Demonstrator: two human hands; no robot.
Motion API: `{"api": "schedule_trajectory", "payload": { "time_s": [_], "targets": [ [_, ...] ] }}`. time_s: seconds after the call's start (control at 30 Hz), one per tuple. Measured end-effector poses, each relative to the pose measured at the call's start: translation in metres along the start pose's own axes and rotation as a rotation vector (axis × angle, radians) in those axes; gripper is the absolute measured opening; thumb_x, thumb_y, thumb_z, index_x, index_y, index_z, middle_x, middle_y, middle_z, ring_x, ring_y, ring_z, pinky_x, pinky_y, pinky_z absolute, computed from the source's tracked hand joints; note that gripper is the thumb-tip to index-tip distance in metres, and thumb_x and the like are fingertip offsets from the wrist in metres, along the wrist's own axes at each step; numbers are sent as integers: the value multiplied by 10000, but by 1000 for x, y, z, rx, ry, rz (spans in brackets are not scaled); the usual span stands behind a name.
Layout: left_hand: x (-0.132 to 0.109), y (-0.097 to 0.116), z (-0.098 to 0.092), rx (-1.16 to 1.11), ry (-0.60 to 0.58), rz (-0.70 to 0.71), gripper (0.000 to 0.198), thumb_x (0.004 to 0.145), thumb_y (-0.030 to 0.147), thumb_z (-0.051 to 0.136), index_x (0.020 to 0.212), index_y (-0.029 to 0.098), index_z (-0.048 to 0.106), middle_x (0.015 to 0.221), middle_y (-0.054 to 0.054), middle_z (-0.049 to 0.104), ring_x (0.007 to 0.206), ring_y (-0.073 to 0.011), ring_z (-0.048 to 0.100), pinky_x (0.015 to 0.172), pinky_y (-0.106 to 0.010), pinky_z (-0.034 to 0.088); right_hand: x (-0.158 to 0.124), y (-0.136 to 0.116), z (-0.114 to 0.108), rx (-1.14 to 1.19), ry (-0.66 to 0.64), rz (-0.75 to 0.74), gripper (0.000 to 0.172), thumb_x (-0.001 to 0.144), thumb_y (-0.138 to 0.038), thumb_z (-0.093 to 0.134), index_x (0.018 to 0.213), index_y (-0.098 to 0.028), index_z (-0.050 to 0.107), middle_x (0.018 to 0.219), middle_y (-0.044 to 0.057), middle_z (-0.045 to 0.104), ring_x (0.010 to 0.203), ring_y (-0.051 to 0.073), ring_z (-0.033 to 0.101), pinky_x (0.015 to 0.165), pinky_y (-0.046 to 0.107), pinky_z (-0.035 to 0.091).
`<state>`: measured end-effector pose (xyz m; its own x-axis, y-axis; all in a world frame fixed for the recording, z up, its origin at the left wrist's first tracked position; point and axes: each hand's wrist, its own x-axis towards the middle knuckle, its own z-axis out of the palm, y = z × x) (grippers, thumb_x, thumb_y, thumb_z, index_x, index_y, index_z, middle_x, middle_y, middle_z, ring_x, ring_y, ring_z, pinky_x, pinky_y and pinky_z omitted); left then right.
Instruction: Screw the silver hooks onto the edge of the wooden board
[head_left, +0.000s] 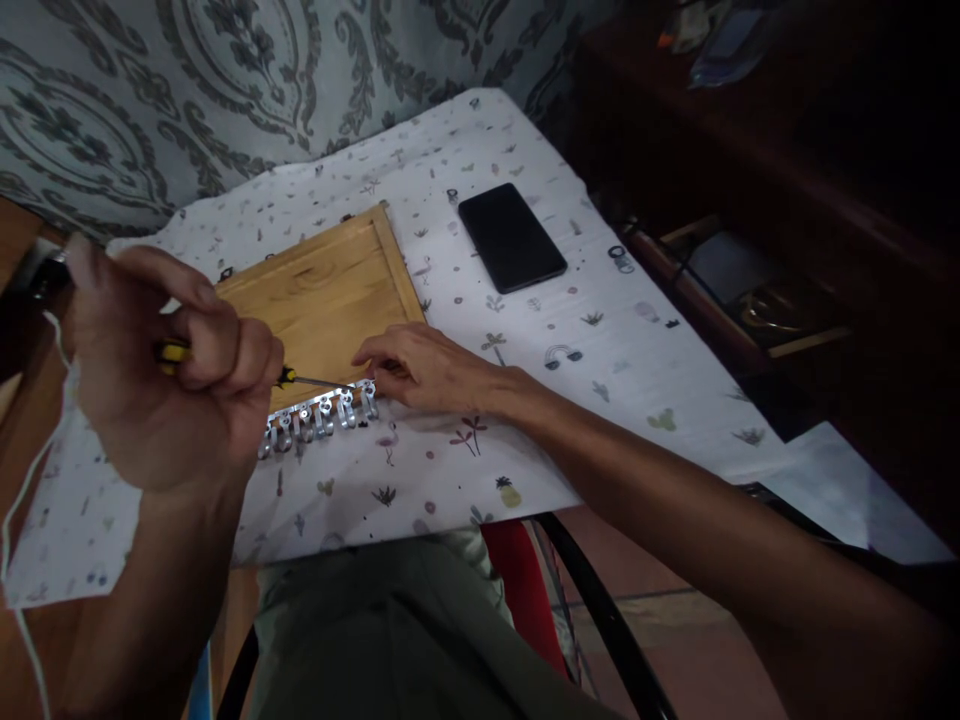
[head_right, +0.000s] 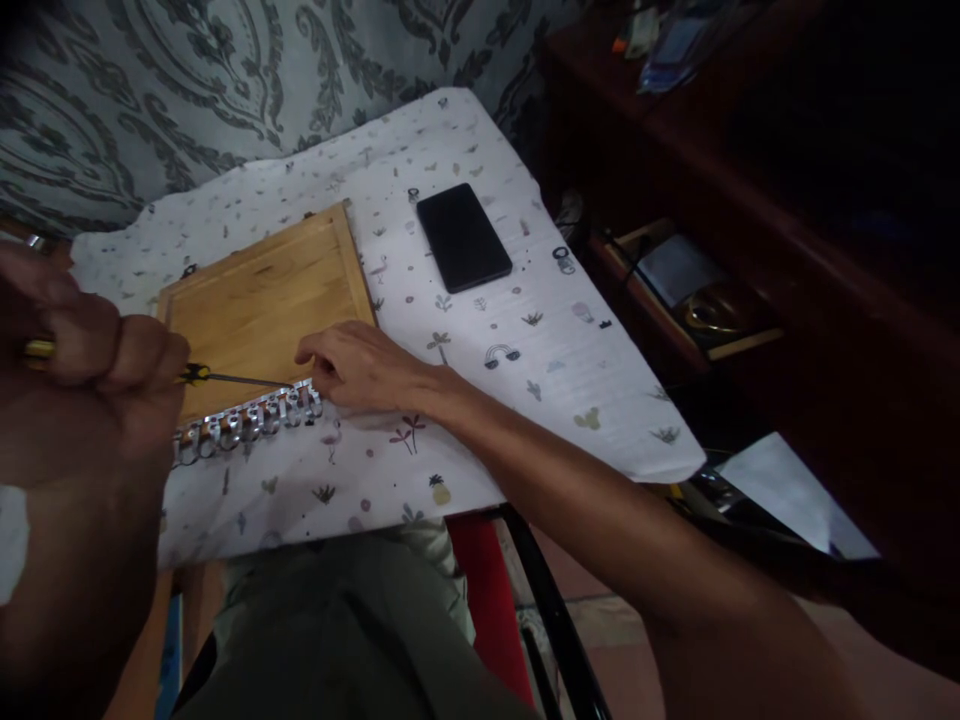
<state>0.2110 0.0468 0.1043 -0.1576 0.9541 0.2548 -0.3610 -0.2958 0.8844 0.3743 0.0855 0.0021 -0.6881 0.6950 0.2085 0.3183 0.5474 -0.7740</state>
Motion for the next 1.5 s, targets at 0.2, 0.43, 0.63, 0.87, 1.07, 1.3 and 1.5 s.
{"api": "schedule_trajectory", "payload": {
  "time_s": [0.2, 0.43, 0.63, 0.87, 1.07, 1.3, 1.5],
  "targets": [
    [-7, -13, 9, 178, -2, 37, 665, 1122, 439, 264, 608, 167, 586, 370, 104, 161, 323, -43, 38, 317, -147, 174, 0, 1, 1, 30, 18, -10, 327, 900, -61, 537, 1174, -81, 716, 993, 105, 773, 893, 191, 651, 787, 301, 456],
    [-7, -15, 10, 179, 12, 78, 587, 1109, 415, 370, 623, 164, 583, 376, 109, 194, 324, -42, 57, 327, -154, 166, -1, -1, 0, 23, 12, -11, 324, 894, -56, 539, 1164, -75, 718, 974, 110, 775, 878, 196, 646, 797, 316, 455],
    [-10, -23, 8, 205, -16, 116, 499, 1092, 345, 423, 654, 165, 580, 397, 111, 206, 343, -48, 77, 349, -162, 196, -1, -1, -1, 3, 5, 1, 318, 899, -62, 538, 1159, -92, 718, 964, 103, 770, 847, 190, 632, 774, 313, 445],
    [-10, -28, 4, 229, -26, 121, 480, 1074, 387, 475, 662, 169, 591, 396, 109, 220, 340, -50, 94, 350, -168, 205, -1, -3, -2, -7, 2, 2, 322, 916, -73, 527, 1182, -93, 708, 1024, 121, 776, 900, 203, 641, 802, 325, 449],
    [-10, -29, 4, 213, -23, 118, 450, 1039, 407, 562, 660, 166, 583, 399, 115, 222, 347, -49, 87, 351, -174, 188, -2, -3, -2, 31, -3, 2, 336, 908, -49, 520, 1187, -73, 706, 1028, 122, 780, 879, 192, 648, 781, 315, 449],
    [-11, -29, 3, 251, -66, 134, 442, 1008, 452, 615, 666, 172, 602, 399, 116, 221, 334, -39, 97, 349, -181, 183, -2, -3, -2, 24, 4, -8, 333, 914, -62, 515, 1190, -63, 702, 1049, 129, 777, 927, 200, 647, 821, 321, 448],
    [-12, -28, 2, 325, -149, 107, 432, 996, 483, 618, 657, 216, 628, 417, 97, 185, 333, -35, 110, 360, -219, 162, -3, -3, -2, 24, -14, 1, 329, 918, -68, 507, 1184, -100, 697, 1030, 104, 778, 899, 187, 648, 786, 305, 458]
  ]
}}
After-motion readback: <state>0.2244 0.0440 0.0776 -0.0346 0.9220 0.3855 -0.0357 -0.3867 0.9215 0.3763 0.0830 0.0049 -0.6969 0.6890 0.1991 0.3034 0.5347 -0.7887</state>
